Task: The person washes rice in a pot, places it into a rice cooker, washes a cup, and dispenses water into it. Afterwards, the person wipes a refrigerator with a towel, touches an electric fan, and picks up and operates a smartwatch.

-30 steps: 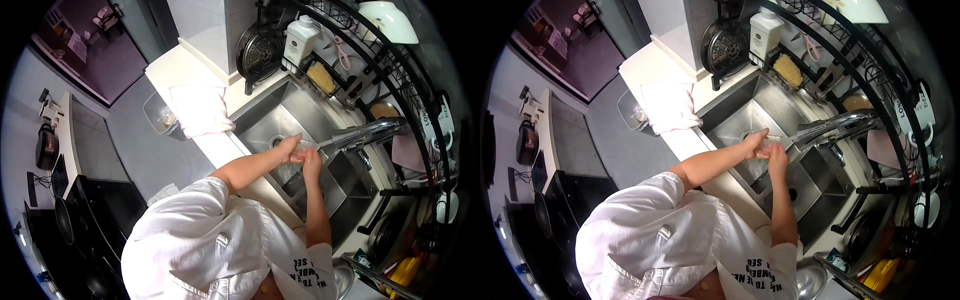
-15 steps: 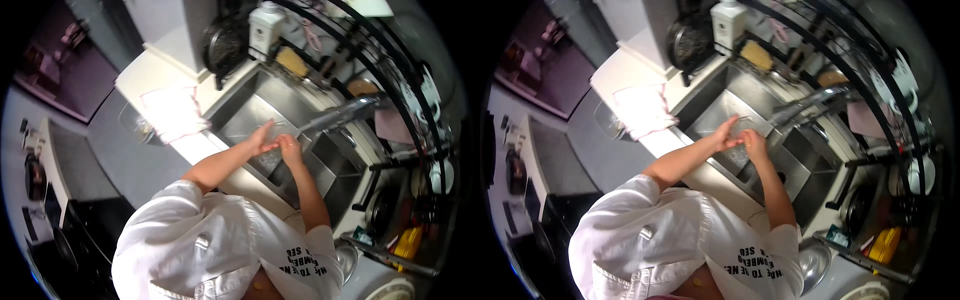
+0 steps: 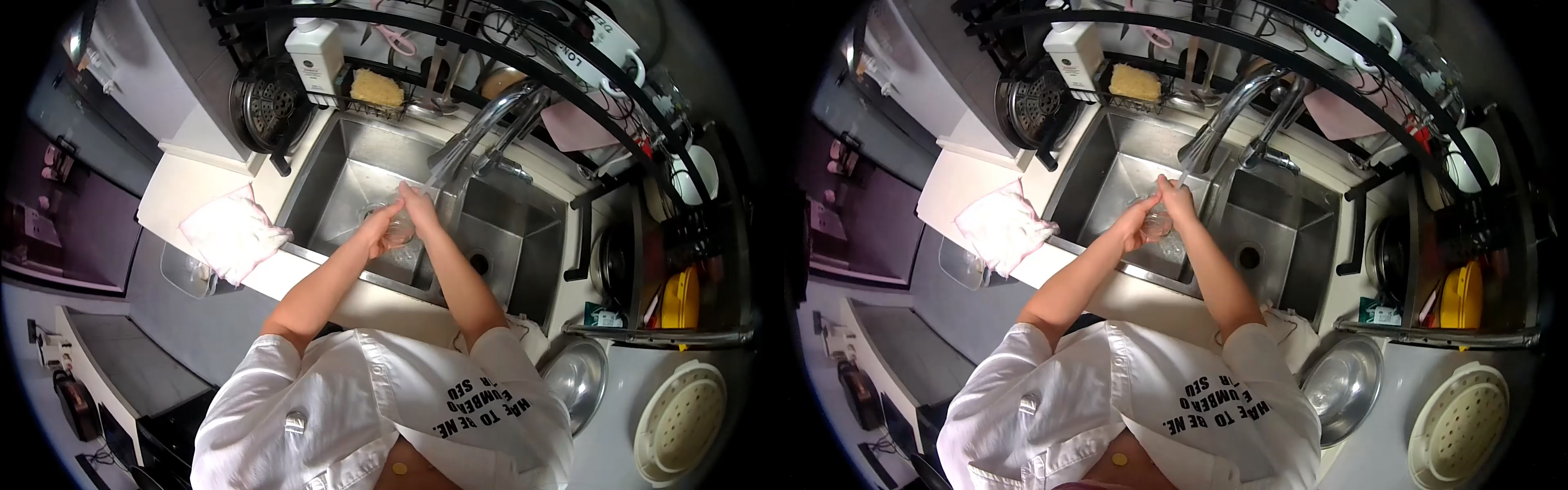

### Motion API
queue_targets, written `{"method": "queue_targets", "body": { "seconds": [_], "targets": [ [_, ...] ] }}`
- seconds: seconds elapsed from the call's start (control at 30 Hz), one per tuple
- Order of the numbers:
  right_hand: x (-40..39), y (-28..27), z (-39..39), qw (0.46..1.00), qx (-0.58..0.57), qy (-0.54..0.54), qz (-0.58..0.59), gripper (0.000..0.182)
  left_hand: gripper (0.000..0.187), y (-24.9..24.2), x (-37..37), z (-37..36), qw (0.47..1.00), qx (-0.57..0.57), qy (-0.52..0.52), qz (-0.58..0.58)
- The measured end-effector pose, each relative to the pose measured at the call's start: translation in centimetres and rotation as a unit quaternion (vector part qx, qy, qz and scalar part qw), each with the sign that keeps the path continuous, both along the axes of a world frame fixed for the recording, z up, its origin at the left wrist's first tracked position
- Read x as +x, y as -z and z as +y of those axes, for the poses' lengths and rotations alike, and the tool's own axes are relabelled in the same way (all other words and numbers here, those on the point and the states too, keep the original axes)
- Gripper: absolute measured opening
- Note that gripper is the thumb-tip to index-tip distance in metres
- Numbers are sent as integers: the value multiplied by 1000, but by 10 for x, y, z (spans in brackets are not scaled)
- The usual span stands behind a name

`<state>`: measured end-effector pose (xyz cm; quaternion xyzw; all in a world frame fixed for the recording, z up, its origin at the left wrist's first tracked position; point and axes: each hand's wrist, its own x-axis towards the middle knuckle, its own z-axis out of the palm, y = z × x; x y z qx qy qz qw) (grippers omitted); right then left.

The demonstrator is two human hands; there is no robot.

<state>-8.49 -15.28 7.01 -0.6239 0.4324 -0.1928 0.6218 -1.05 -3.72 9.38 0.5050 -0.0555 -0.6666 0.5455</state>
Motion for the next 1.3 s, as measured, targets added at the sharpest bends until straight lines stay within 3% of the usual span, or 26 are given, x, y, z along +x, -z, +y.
{"method": "queue_targets", "body": {
  "seconds": [0.03, 0.1, 0.17, 0.23, 0.3, 0.33, 0.4, 0.43, 0.47, 0.5, 0.53, 0.57, 0.67, 0.73, 0.77, 0.83, 0.97, 1.03, 1.07, 1.13, 1.17, 1.23, 1.3],
  "targets": [
    [-1, 1, 3, 999, -16, 11, -35, 37, 56, 3, -1, -5, 1000, 0, 7, -2],
    [-8, 2, 6, 997, -35, 29, -69, 38, 43, 0, -10, -17, 990, 42, -77, 114],
    [-20, 5, 11, 969, -218, -27, -113, 35, 40, -11, -21, -27, 987, 61, -108, 105],
    [-31, 8, 11, 962, -250, -21, -107, 34, 37, -14, -27, -35, 982, 79, -141, 99],
    [-48, 1, 9, 946, -318, -35, -49, 36, 57, -5, -31, -44, 991, 7, -111, 69],
    [-58, -5, 4, 945, -321, -33, -48, 36, 57, 0, -33, -48, 992, 5, -109, 70],
    [-77, -19, -7, 942, -328, -72, -1, 36, 52, -2, -40, -54, 980, 43, -152, -120],
    [-85, -24, -22, 927, -370, -64, 17, 36, 64, 1, -39, -55, 961, -26, -159, -223],
    [-91, -20, -42, 888, -450, -16, 88, 35, 64, -1, -37, -54, 962, -28, -157, -222],
    [-100, -50, -53, 926, -373, 5, 65, 37, 67, -5, -34, -51, 883, -78, -146, -439],
    [-107, -40, -71, 860, -486, 108, 113, 42, 70, -9, -33, -49, 754, -125, -128, -632],
    [-116, -51, -86, 841, -496, 156, 150, 51, 75, -17, -32, -47, 758, -125, -106, -632],
    [-142, -49, -140, 814, -489, 259, 178, 62, 73, -9, -26, -45, 735, -232, -149, -620],
    [-156, -36, -174, 877, -347, 296, 149, 72, 74, -9, -25, -42, 745, -237, -173, -599],
    [-154, -42, -178, 877, -348, 298, 146, 72, 75, -13, -26, -39, 755, -209, -177, -595],
    [-152, -51, -182, 973, -108, 202, -7, 87, 82, -20, -28, -32, 765, -181, -172, -594],
    [-139, -57, -147, 953, -232, 193, 43, 95, 88, -23, -43, -36, 740, -170, -189, -623],
    [-131, -51, -108, 936, -322, 130, 50, 96, 90, -33, -51, -41, 907, -131, -198, -349],
    [-126, -47, -81, 934, -348, 71, 31, 97, 90, -24, -49, -42, 906, -132, -200, -349],
    [-111, -42, -23, 919, -392, -32, -20, 99, 63, 1, -37, -46, 989, -59, -121, -64],
    [-104, -49, 3, 925, -372, -82, -18, 98, 63, -1, -36, -42, 987, -64, -131, -67],
    [-94, -49, 35, 925, -352, -141, 7, 99, 61, -3, -39, -23, 991, -25, -80, 101],
    [-85, -32, 44, 926, -339, -165, 38, 99, 62, 30, -27, -9, 988, 54, -81, 116]
  ]
}}
